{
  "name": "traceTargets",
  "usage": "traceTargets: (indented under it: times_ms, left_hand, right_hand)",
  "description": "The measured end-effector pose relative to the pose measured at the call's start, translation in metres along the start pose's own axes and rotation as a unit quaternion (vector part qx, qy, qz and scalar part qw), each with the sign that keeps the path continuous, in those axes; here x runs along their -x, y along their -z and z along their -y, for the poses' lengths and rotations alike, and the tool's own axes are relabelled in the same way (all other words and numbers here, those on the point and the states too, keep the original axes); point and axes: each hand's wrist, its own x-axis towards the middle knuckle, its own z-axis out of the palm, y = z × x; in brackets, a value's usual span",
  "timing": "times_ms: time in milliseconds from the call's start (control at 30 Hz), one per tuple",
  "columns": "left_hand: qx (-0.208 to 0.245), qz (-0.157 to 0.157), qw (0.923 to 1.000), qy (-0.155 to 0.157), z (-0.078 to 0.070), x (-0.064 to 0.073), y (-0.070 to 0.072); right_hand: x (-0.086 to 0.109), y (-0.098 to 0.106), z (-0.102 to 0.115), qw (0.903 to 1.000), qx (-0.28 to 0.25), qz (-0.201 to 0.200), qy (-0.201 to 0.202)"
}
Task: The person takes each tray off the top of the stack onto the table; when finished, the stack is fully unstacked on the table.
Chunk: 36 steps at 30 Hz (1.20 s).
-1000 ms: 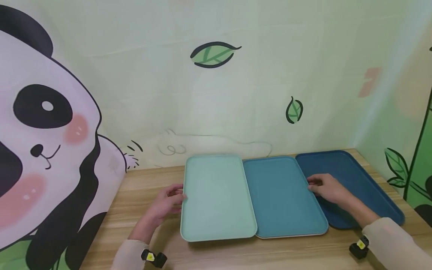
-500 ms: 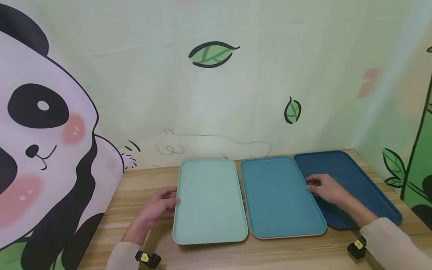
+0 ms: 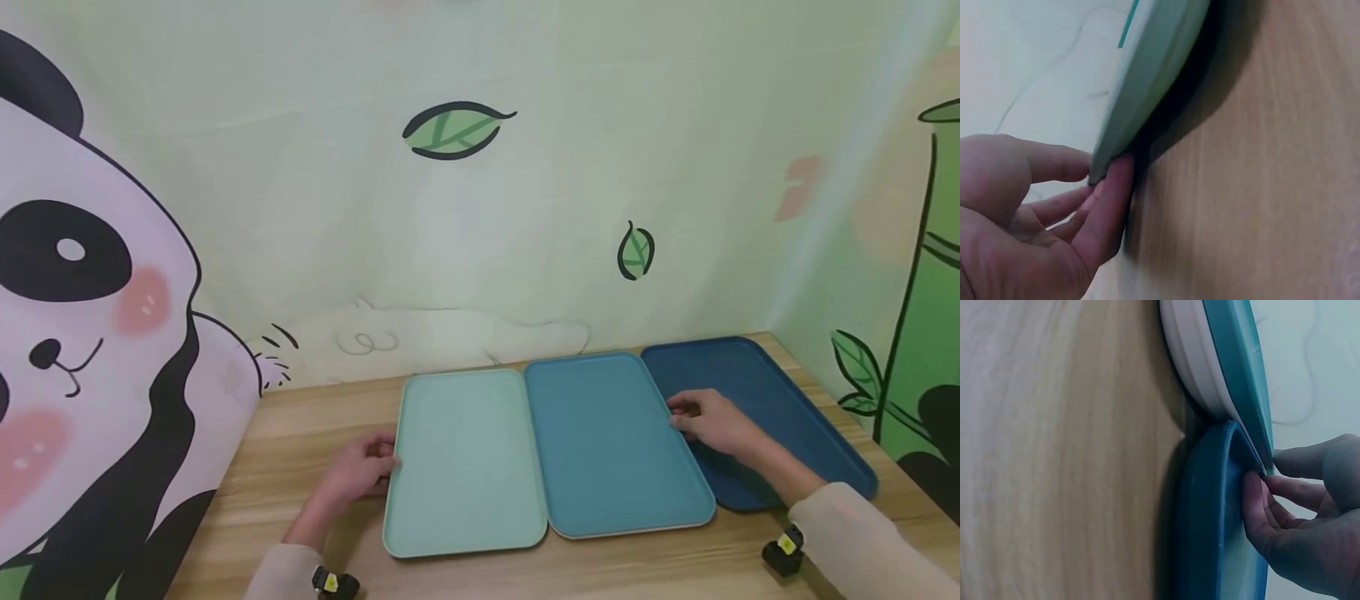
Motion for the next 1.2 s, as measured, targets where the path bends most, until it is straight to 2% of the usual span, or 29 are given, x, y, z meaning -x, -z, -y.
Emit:
traceTargets:
  times_ms: [100,200,267,400,433,500,567,700,767,900,1000,1067,1200]
  left_hand:
    - [-0.054,-0.026,0.9981,-0.011,-0.004,0.003,-0.005]
    - [-0.117,-0.049,0.9916,-0.026,-0.005,0.002,-0.009]
    - [-0.167,-0.061,0.9831,-0.044,-0.006,0.003,-0.01]
    - [-0.261,-0.084,0.9589,-0.073,-0.008,0.006,-0.014]
    - [-0.279,-0.089,0.9531,-0.077,-0.008,0.008,-0.015]
    - [-0.297,-0.094,0.947,-0.078,-0.007,0.008,-0.018]
    - [-0.287,-0.091,0.9509,-0.072,-0.007,0.007,-0.019]
    - [-0.247,-0.072,0.9649,-0.053,-0.011,0.005,-0.014]
    - [-0.239,-0.07,0.9672,-0.049,-0.015,0.005,-0.011]
    - [-0.27,-0.101,0.9539,-0.084,-0.029,0.005,-0.013]
    - [-0.276,-0.123,0.9447,-0.127,-0.045,0.004,-0.032]
    - [-0.254,-0.113,0.9479,-0.156,-0.057,0.004,-0.051]
    - [-0.199,-0.07,0.9577,-0.196,-0.081,0.007,-0.087]
  right_hand:
    - [-0.001,-0.001,-0.001,1.0,-0.001,-0.003,-0.002]
    - [-0.001,-0.002,-0.001,1.0,-0.001,-0.004,-0.002]
    - [-0.001,-0.002,0.0,1.0,0.0,-0.006,0.0]
    - [0.0,-0.003,0.0,1.0,-0.002,-0.005,0.0]
    - [0.0,-0.004,-0.001,1.0,-0.003,-0.005,0.0]
    - [0.0,-0.004,-0.002,1.0,-0.007,-0.004,-0.002]
    - [0.0,-0.004,-0.002,1.0,-0.007,-0.005,-0.002]
    - [-0.001,-0.003,-0.001,0.9999,-0.003,-0.012,0.0]
    - [-0.001,-0.003,0.0,0.9999,0.001,-0.012,0.003]
    - [0.0,-0.002,0.002,0.9999,0.002,-0.012,0.006]
    - [0.002,-0.002,0.001,0.9999,0.001,-0.015,0.003]
    - [0.003,-0.002,0.0,0.9998,0.0,-0.019,0.001]
    - [0.001,-0.003,0.001,0.9998,-0.001,-0.017,0.004]
